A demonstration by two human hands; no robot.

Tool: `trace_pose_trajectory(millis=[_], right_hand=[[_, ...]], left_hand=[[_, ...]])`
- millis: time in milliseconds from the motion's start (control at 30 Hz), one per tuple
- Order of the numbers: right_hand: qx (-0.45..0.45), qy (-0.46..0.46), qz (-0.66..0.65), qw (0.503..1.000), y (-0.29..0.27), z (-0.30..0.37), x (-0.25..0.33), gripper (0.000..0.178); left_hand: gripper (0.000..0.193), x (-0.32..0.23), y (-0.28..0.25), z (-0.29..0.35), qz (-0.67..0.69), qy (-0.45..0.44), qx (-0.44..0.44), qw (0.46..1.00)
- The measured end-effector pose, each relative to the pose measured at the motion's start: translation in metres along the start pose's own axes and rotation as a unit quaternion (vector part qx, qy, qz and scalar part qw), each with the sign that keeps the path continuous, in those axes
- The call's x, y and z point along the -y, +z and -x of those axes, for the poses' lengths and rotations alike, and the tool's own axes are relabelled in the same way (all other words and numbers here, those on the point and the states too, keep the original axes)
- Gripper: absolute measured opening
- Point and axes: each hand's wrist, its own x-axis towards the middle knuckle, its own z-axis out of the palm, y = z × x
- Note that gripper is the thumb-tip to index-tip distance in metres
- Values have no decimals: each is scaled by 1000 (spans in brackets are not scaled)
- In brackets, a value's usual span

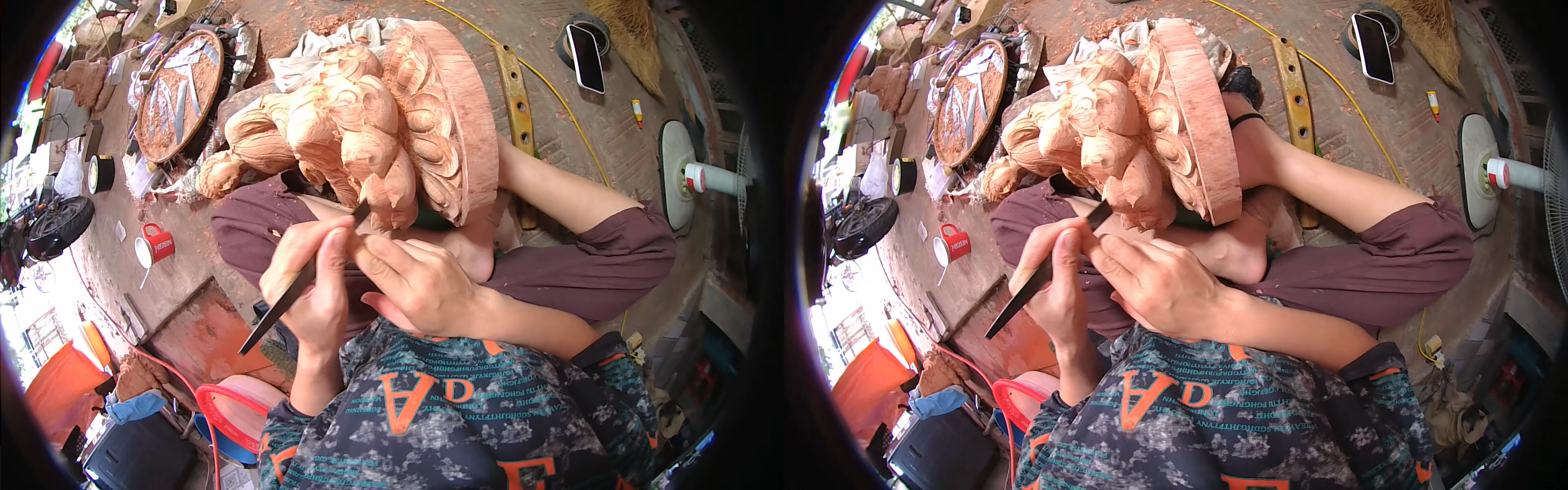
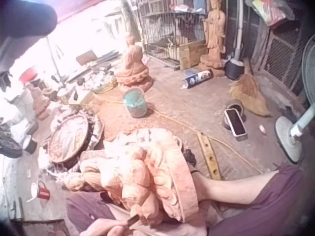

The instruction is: The person is carving a detailed wooden sculpture of a figure with flowing hair. They use a small carving knife to refine the facial features and hair details, holding the sculpture on their lap. The person occasionally pauses to brush away wood shavings with their hand.

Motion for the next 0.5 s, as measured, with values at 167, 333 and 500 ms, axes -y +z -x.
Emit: trace_pose_trajectory(millis=[167, 333, 500], right_hand=[[-28, -7, 12, 1000, 3, 12, -6, 50], [34, -7, -15, 999, -2, 7, -4, 50], [29, 7, -3, 1000, 3, 18, -7, 53]], left_hand=[[10, 0, 7, 1, -24, 87, 47, 995], [11, 4, 0, 4, -38, 75, 36, 996], [13, 9, 7, 9, -20, 89, 61, 994]])
